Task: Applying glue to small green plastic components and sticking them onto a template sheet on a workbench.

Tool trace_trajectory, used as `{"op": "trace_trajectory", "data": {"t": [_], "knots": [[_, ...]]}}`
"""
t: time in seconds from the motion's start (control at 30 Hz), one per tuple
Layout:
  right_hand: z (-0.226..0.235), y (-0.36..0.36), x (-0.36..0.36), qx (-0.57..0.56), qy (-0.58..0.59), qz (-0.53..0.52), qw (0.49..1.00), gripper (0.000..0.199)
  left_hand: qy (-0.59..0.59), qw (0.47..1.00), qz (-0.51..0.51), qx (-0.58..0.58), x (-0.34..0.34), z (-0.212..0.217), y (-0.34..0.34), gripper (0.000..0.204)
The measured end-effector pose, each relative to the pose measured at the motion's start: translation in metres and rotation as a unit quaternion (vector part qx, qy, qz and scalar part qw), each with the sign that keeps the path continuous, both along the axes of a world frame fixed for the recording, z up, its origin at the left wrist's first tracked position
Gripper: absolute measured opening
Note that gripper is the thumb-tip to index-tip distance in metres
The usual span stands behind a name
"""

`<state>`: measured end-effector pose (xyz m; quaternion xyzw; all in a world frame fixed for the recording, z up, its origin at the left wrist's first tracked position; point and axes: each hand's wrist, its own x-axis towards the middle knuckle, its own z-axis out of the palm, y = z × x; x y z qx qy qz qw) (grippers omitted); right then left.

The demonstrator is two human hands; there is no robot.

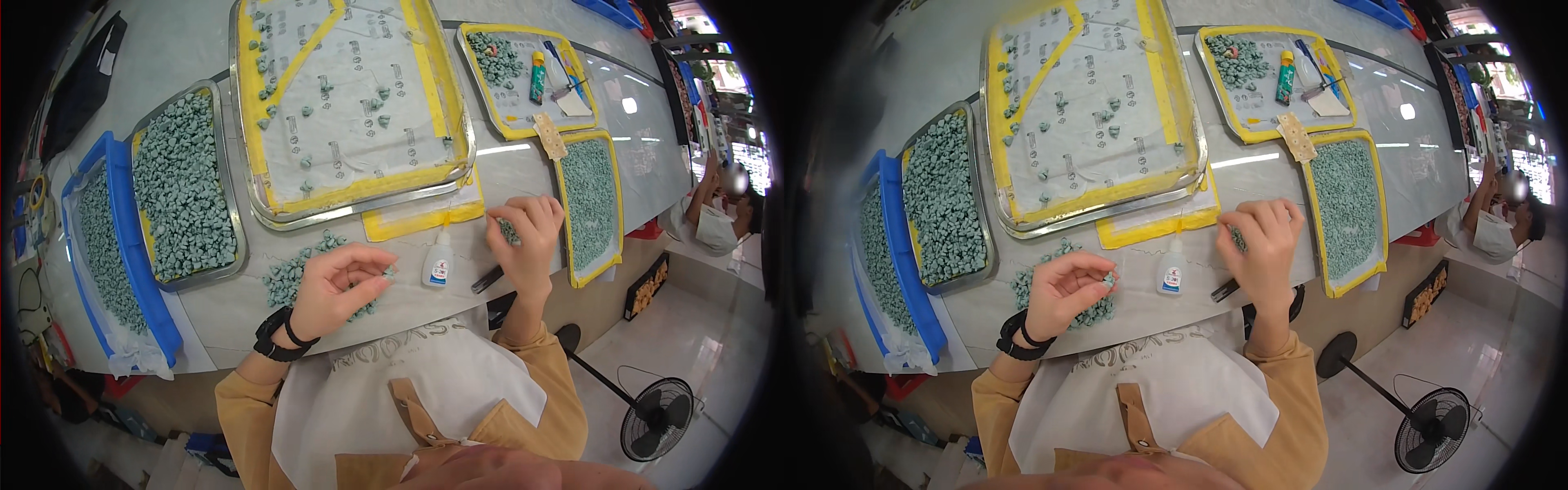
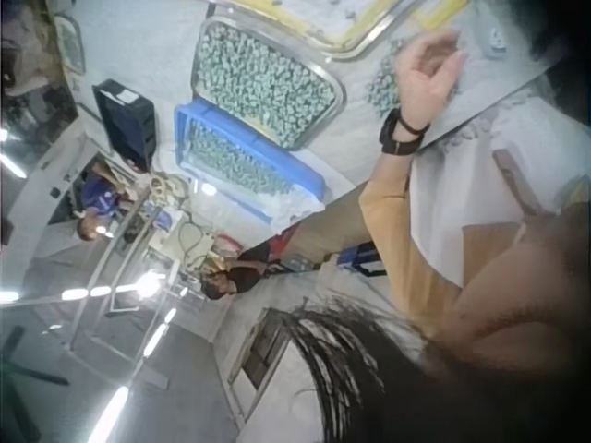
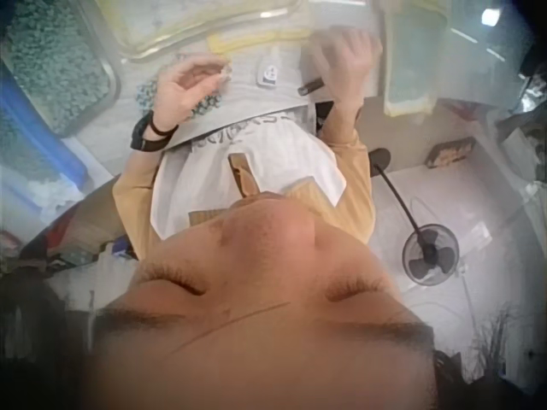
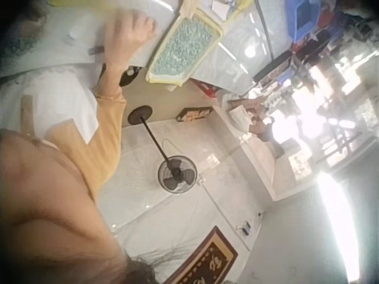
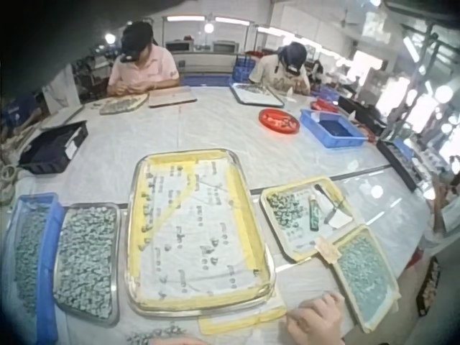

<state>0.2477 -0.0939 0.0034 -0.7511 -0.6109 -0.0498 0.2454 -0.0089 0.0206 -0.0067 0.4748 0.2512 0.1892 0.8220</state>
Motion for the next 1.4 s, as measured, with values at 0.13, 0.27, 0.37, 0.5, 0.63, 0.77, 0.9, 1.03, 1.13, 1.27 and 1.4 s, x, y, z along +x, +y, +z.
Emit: {"op": "trace_trajectory", "data": {"t": [0.13,0.27,0.37,0.5,0.63,0.77,0.9,1.03,1.13,1.27,1.4], "knots": [[0.023,0.020,-0.056,0.060,0.110,0.165,0.978,0.023,0.035,0.997,-0.057,-0.042,-0.002,0.002,-0.003,0.031],[0.004,0.025,-0.065,0.057,0.129,0.174,0.975,0.025,0.044,0.997,-0.054,-0.034,0.000,-0.001,0.000,0.031],[0.001,0.025,-0.068,0.064,0.145,0.175,0.972,0.026,0.031,0.998,-0.049,-0.040,-0.004,-0.004,0.000,0.031],[0.000,0.028,-0.072,0.085,0.180,0.182,0.963,0.027,0.021,0.998,-0.029,-0.060,-0.006,-0.003,0.000,0.028],[0.004,0.029,-0.076,0.089,0.169,0.201,0.961,0.029,0.020,0.998,0.002,-0.066,-0.006,-0.002,0.003,0.027],[0.001,0.032,-0.079,0.091,0.159,0.203,0.962,0.029,0.020,0.996,0.006,-0.087,-0.006,-0.001,0.004,0.027],[0.000,0.032,-0.079,0.093,0.140,0.208,0.964,0.029,0.023,0.995,0.014,-0.095,-0.004,-0.001,0.003,0.026],[0.001,0.030,-0.079,0.080,0.104,0.229,0.965,0.031,0.025,0.996,0.029,-0.077,-0.006,-0.004,0.003,0.023],[-0.001,0.030,-0.078,0.073,0.127,0.240,0.960,0.033,0.015,0.997,0.039,-0.068,-0.006,-0.005,0.003,0.022],[0.000,0.030,-0.077,0.072,0.192,0.234,0.950,0.034,-0.015,0.998,0.041,-0.051,-0.008,-0.005,0.004,0.022],[-0.005,0.033,-0.078,0.084,0.271,0.234,0.930,0.033,-0.038,0.999,0.020,-0.022,-0.009,-0.010,0.006,0.022]]}}
